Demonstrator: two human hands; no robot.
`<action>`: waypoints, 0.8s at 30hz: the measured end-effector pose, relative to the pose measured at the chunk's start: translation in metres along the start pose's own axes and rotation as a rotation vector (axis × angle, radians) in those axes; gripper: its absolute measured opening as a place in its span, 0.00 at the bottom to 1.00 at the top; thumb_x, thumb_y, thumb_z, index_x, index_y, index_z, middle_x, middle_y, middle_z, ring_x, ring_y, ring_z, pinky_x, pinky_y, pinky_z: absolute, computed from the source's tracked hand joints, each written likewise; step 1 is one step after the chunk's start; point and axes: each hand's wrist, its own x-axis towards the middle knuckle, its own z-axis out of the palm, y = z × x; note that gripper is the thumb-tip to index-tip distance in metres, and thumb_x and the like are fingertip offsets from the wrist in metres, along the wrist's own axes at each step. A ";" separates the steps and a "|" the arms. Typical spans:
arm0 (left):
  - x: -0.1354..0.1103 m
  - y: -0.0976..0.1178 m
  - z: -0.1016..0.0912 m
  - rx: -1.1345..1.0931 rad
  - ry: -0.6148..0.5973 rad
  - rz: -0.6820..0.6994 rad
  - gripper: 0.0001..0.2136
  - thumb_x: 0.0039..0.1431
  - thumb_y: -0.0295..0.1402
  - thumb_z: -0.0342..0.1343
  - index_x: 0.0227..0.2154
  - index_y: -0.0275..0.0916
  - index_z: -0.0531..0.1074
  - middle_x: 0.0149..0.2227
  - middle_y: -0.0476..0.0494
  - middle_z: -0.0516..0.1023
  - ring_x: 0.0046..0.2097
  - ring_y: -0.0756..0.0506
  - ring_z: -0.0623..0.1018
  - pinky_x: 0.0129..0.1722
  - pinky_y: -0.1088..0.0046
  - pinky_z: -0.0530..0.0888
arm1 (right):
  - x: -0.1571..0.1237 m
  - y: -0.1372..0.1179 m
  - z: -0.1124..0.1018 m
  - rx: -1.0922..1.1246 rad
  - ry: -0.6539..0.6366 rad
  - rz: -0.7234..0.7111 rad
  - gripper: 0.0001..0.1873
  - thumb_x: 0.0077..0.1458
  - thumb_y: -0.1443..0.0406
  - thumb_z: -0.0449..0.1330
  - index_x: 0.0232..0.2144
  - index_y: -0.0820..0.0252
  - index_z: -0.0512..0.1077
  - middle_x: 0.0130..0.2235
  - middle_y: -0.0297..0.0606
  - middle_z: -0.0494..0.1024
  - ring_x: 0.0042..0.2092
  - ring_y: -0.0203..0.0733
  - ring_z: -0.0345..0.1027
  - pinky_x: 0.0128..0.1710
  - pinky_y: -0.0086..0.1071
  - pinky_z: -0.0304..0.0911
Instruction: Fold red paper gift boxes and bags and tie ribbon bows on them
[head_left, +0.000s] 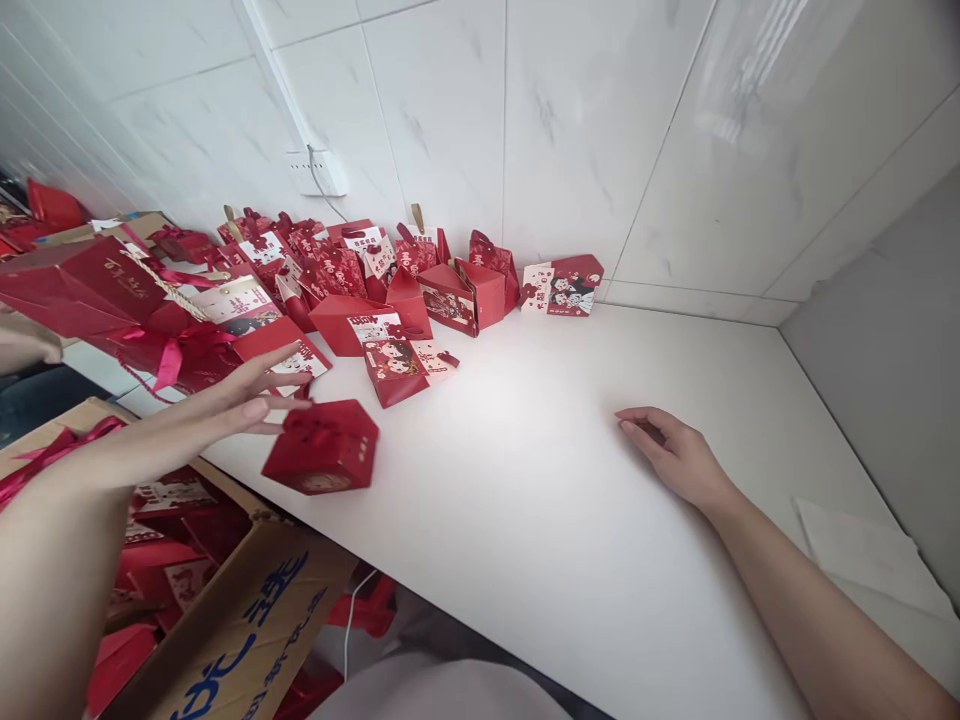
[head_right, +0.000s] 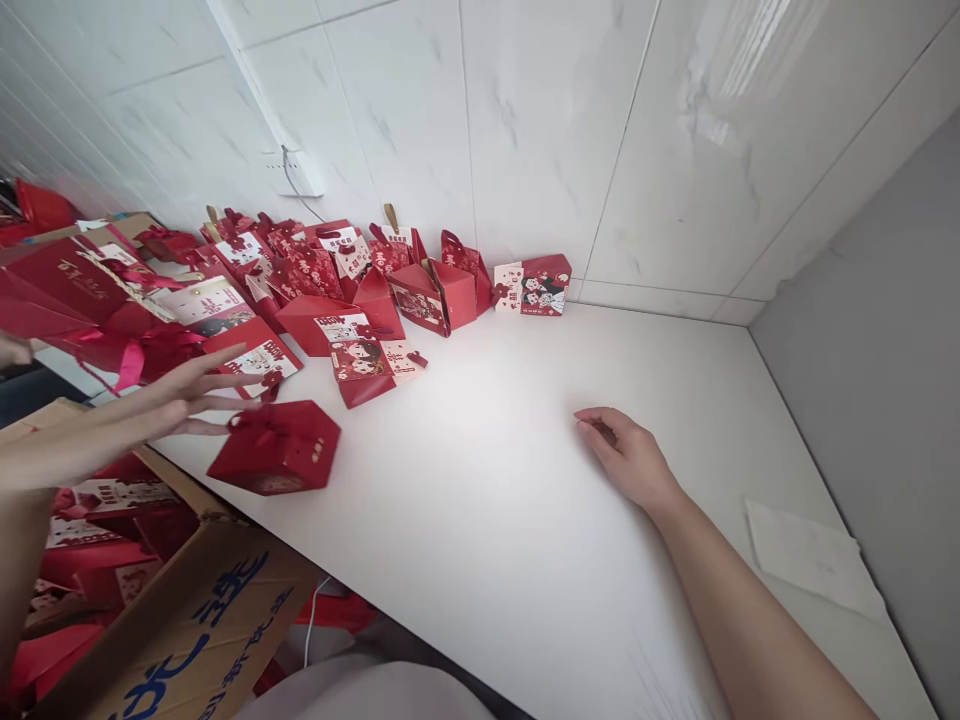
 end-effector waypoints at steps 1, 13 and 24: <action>-0.002 0.007 0.000 -0.103 -0.083 0.075 0.41 0.55 0.64 0.39 0.67 0.50 0.41 0.67 0.46 0.55 0.61 0.40 0.67 0.53 0.72 0.69 | 0.000 0.000 0.000 -0.001 0.002 -0.005 0.13 0.58 0.52 0.56 0.42 0.46 0.73 0.46 0.32 0.77 0.43 0.44 0.70 0.46 0.38 0.66; 0.001 0.140 0.088 0.024 -0.451 0.345 0.54 0.48 0.58 0.57 0.68 0.47 0.29 0.68 0.38 0.53 0.57 0.34 0.71 0.49 0.64 0.71 | 0.003 -0.001 -0.001 0.013 0.000 -0.059 0.13 0.59 0.55 0.55 0.43 0.49 0.73 0.45 0.34 0.77 0.44 0.43 0.70 0.44 0.36 0.65; 0.102 0.147 0.069 0.161 -0.175 0.479 0.35 0.60 0.41 0.50 0.67 0.48 0.42 0.63 0.42 0.63 0.59 0.37 0.69 0.53 0.65 0.69 | 0.006 -0.004 0.001 0.076 -0.026 -0.088 0.13 0.60 0.56 0.54 0.43 0.52 0.72 0.45 0.36 0.76 0.45 0.43 0.69 0.45 0.38 0.64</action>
